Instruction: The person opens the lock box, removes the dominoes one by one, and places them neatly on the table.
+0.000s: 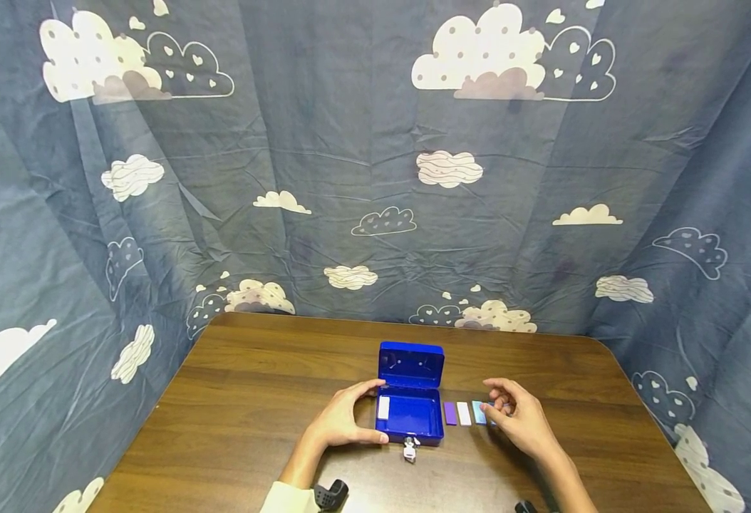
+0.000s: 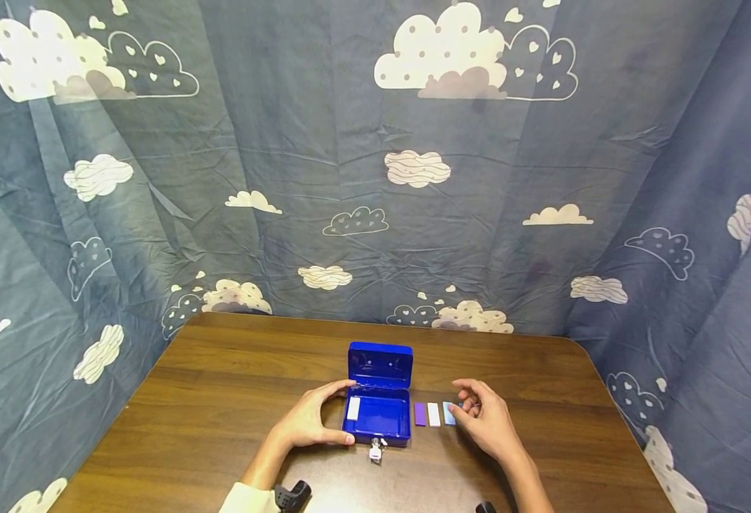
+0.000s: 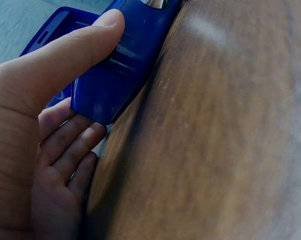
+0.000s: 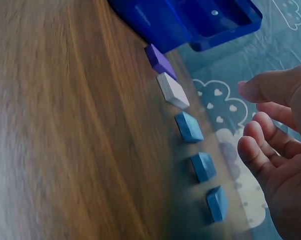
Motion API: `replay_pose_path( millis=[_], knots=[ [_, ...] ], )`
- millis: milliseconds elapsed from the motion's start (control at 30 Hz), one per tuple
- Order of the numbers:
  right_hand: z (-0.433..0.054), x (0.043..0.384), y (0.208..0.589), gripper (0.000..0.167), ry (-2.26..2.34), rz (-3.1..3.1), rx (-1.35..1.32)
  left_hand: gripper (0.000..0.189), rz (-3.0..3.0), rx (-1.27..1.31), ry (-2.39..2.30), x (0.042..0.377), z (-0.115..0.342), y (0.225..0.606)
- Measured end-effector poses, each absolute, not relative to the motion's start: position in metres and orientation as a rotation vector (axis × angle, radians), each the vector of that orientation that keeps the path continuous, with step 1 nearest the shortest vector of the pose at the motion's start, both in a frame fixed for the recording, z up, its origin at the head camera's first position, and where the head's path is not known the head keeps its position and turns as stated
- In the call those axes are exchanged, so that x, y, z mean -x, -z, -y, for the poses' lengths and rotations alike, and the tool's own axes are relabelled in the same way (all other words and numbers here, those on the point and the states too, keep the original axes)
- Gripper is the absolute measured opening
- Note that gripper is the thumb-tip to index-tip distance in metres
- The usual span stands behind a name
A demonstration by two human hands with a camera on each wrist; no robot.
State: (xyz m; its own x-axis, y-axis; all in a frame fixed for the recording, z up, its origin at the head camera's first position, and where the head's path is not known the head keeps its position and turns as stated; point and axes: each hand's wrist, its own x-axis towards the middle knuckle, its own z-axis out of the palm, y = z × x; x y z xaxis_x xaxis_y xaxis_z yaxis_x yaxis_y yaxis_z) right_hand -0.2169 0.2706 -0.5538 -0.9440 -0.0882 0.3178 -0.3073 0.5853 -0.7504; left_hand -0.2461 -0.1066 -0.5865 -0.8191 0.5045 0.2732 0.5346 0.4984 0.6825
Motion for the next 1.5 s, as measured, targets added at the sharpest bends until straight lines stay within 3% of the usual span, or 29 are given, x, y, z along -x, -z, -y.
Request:
replay_pose_path(
  millis=[633, 1500],
  knots=[
    [-0.242, 0.222, 0.540, 0.034, -1.318, 2.513, -0.396, 0.096, 2.680, 0.945, 1.252, 0.248, 0.107, 0.586],
    [-0.196, 0.228, 0.531, 0.037, -1.432, 2.478, -0.579, 0.096, 2.678, 0.951, 1.263, 0.246, 0.107, 0.586]
  ],
)
